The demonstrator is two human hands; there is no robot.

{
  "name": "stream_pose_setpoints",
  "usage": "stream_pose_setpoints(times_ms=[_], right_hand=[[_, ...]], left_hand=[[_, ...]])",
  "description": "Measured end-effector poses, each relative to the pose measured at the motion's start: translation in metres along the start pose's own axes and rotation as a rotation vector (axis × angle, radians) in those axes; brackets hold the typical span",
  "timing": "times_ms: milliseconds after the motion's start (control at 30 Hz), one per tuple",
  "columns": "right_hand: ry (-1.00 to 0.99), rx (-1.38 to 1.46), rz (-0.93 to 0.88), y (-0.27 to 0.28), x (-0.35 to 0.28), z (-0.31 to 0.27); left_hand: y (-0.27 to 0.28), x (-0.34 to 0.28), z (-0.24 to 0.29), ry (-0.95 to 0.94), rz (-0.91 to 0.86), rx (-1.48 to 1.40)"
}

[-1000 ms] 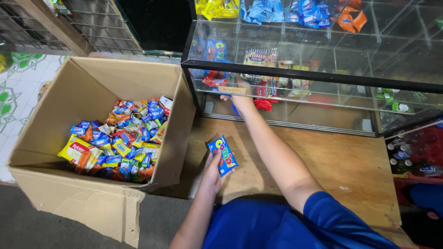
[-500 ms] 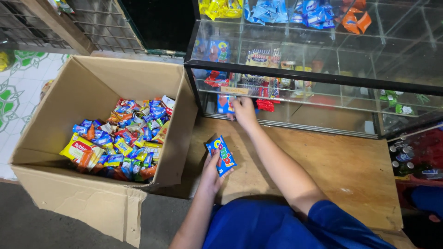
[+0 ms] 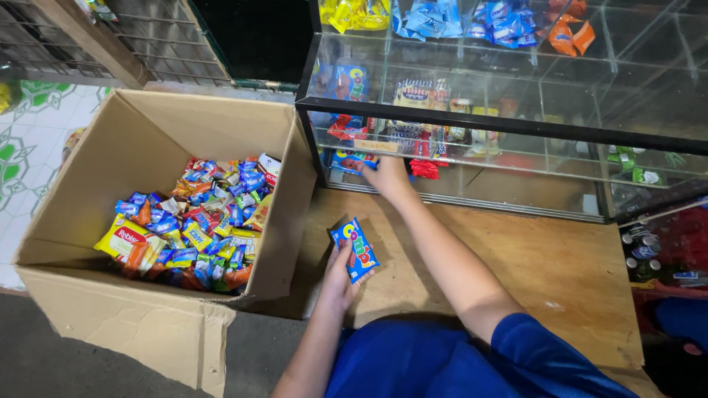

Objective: Stocking a glass display case with various snack packages from a cardboard box.

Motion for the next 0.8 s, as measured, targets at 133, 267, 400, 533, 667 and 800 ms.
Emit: stream_pose_setpoints(times_ms=[133,267,400,533,667,800], right_hand=[[0.040,-0.042,-0.009,-0.010,-0.013,0.000],[0.103,-0.035,-0.016,-0.012,-0.013,-0.004],[0.098,-0.025,-0.020,-0.010,-0.010,-0.008],[0.130,-0.090,-0.001,0.000,-0.015,-0.025],[0.264,-0.167,0.129,0.034,-0.029,-0.078],[0.145,-0.049,0.103,0.031,-0.060,-0.056]], left_hand=[[0.001,0.001,0.000,-0.003,-0.009,-0.020],[-0.007,-0.002,0.002,-0.012,-0.030,0.000],[-0.007,0.000,0.000,-0.003,-0.028,-0.010],[-0.005,-0.001,-0.001,-0.009,-0.016,-0.024],[-0.009,-0.003,0.006,-0.027,-0.046,-0.041],[-0.006,0.004,0.004,-0.067,-0.096,-0.098]])
Point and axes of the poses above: each hand's wrist, its own x-axis towards the middle knuckle, its own y-axis out of the back of the hand, z = x × y, the point moved 7 cm from there along x, towards the middle knuckle
